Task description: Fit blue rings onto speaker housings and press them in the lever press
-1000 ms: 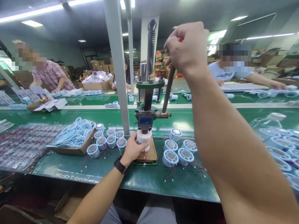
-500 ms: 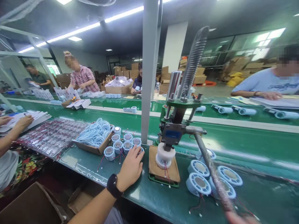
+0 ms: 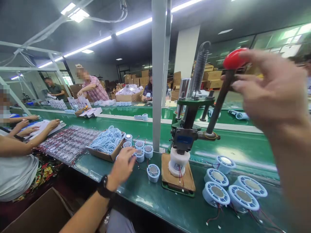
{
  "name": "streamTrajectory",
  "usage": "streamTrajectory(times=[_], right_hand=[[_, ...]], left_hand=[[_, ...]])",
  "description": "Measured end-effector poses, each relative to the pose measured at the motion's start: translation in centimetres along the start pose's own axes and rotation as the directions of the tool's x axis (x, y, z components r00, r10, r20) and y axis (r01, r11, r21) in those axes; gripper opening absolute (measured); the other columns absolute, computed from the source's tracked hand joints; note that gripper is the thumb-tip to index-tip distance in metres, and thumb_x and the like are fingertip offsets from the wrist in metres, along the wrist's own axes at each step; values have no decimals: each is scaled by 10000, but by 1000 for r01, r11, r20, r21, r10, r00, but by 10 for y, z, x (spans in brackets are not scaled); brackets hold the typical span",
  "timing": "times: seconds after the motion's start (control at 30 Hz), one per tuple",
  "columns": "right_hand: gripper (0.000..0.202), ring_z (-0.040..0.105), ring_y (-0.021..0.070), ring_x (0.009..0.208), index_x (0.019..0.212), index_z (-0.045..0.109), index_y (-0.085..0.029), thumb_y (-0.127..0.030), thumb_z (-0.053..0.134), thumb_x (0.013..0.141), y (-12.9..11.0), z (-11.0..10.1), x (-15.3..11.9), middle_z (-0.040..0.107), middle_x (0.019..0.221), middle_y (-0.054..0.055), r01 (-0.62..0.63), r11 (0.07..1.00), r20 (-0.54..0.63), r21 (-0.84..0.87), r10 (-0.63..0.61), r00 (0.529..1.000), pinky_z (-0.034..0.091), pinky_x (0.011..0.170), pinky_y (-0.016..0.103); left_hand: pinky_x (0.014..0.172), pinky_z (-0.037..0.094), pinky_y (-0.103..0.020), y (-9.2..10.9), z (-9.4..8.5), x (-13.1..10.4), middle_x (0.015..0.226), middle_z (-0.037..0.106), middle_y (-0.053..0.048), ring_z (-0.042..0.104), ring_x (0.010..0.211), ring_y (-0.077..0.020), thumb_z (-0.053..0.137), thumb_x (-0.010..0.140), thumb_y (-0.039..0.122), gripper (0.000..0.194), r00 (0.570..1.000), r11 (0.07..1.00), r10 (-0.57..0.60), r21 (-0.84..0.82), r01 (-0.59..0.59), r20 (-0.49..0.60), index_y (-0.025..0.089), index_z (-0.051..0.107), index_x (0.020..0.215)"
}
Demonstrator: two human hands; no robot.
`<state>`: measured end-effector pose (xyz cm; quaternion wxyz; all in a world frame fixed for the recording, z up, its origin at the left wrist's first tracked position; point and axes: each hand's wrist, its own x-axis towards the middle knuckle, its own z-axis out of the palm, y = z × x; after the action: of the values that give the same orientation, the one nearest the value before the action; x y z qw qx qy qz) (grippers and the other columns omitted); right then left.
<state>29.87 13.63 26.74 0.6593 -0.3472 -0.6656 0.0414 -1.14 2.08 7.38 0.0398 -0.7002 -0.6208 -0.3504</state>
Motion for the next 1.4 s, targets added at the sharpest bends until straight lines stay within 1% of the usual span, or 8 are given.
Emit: streamTrajectory(times=[0.17,0.27,0.33,0.43,0.6,0.83,1.03,1.4], right_hand=[[641,602,306,1183,1416,477,-329,-316,627,793,18,26,-140,554,1342,133,-44,993,-236,106,68,969,479,982,507],[943,534,396,1252,1521,308,-226,-495,683,698,43,54,-221,487,1405,204,-322,946,-39,-39,321,946,461,1008,575],[1060,586,415,1164,1536,263,-158,-605,665,663,56,70,-247,541,1337,223,-502,853,85,-140,516,852,487,948,591],[1039,653,358,1038,1513,308,-161,-647,654,662,65,82,-255,639,1194,176,-599,783,83,-170,617,783,520,896,514],[931,660,271,1025,1507,296,-161,-566,638,743,70,85,-257,619,1237,159,-526,847,49,-76,530,847,528,914,416],[727,594,233,1160,1525,254,-183,-431,549,908,71,92,-270,530,1322,161,-362,930,-39,-69,360,932,509,983,406],[556,514,246,1223,1497,344,-218,-351,492,979,39,68,-294,496,1306,152,-199,915,-95,-350,177,980,484,998,427],[360,552,255,1036,1285,559,-223,-261,458,942,32,10,-333,522,1208,128,56,789,266,-612,138,954,508,851,435]], left_hand=[[898,518,-392,-76,-37,48,941,707,-146,673,947,-257,525,878,77,236,973,919,-229,323,228,-36,96,649,1078],[786,525,-303,-91,-36,58,752,680,-81,691,797,-217,539,884,94,125,959,884,-279,378,275,-45,89,649,943],[762,516,-264,-91,-35,61,734,667,-52,693,784,-191,463,932,117,180,954,866,-293,404,294,-66,93,640,909],[802,515,-283,-87,-40,66,809,692,-78,697,838,-201,405,929,86,244,947,858,-303,403,320,-107,70,644,979],[917,491,-362,-66,-48,57,1063,702,-171,673,973,-249,413,908,113,367,937,893,-301,293,342,-178,56,600,1219],[645,519,-269,-14,4,-48,760,688,-10,645,627,-166,483,871,289,303,956,949,-257,-149,278,142,199,689,1074],[838,534,-414,-25,48,-78,900,709,-99,669,883,-262,451,899,266,341,967,968,-247,-38,250,57,143,671,1129],[976,480,-498,-39,52,-88,1290,639,-93,546,1125,-288,550,921,301,374,985,999,33,-18,-31,170,202,611,1276]])
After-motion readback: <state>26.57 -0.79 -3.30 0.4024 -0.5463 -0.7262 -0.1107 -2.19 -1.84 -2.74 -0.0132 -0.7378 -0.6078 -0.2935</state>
